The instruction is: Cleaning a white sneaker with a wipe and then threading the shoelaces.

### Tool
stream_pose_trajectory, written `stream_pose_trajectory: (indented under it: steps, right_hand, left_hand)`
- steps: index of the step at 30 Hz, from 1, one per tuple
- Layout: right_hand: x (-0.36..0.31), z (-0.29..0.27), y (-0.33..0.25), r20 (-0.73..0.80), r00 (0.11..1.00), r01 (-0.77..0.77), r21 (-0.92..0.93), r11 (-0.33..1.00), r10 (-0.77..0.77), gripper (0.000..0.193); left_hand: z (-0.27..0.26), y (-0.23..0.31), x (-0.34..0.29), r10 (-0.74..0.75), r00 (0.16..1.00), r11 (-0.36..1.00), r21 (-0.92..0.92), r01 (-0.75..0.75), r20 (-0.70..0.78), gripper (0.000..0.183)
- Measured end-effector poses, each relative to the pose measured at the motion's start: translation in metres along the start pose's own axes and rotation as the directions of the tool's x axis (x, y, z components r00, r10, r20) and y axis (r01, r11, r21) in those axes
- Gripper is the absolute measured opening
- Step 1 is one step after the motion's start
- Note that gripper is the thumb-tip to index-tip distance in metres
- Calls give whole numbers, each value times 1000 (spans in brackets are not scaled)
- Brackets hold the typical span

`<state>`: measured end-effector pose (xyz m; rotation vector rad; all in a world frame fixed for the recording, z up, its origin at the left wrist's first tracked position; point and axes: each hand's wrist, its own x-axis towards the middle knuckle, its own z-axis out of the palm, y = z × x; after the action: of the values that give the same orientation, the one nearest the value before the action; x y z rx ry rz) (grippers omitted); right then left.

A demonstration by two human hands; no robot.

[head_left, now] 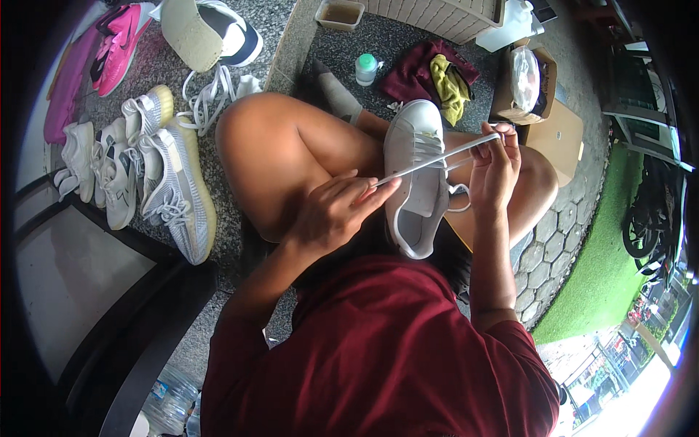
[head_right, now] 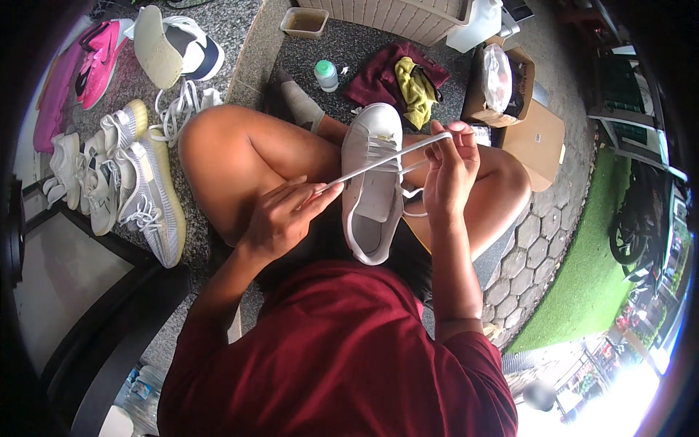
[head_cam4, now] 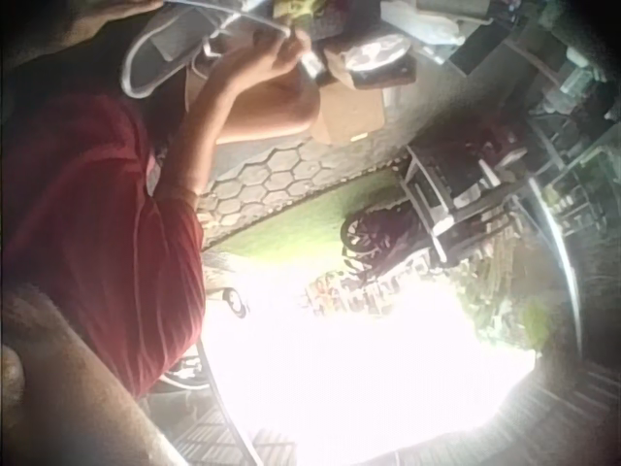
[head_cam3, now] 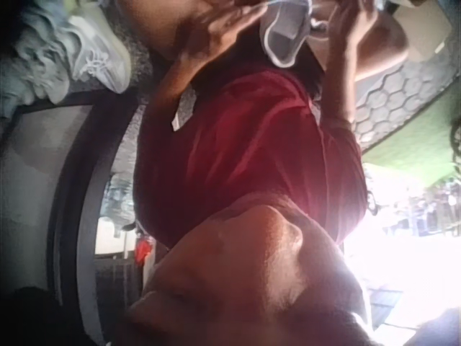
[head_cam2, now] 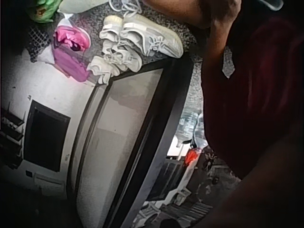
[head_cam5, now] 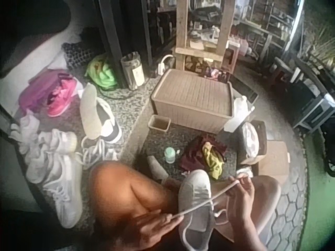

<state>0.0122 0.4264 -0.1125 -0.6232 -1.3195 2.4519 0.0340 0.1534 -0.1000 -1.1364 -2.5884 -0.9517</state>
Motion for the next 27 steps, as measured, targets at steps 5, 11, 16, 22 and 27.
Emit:
stream_pose_trajectory:
  steps: [5, 11, 16, 22, 27]
  right_hand:
    - [-2, -14, 3, -9, 995, 96, -150, 984, -99, 19]
    - [-32, -2, 17, 483, 870, 476, -778, 409, -94, 15]
    - [-45, -4, 19, 539, 841, 521, -830, 198, 44, 15]
    - [-50, -1, 19, 521, 849, 507, -851, 137, 91, 22]
    - [-49, -2, 19, 549, 833, 537, -832, 137, 69, 23]
  left_hand:
    - [-17, 18, 22, -470, 550, 814, 99, 572, 691, 37]
    - [47, 0, 21, -680, 658, -96, -929, 357, 323, 54]
    - [77, 11, 38, -713, 647, -154, -960, 232, 271, 61]
    - [94, 21, 30, -717, 653, -99, -963, 250, 243, 63]
    - [101, 25, 32, -757, 637, 11, -972, 236, 146, 59]
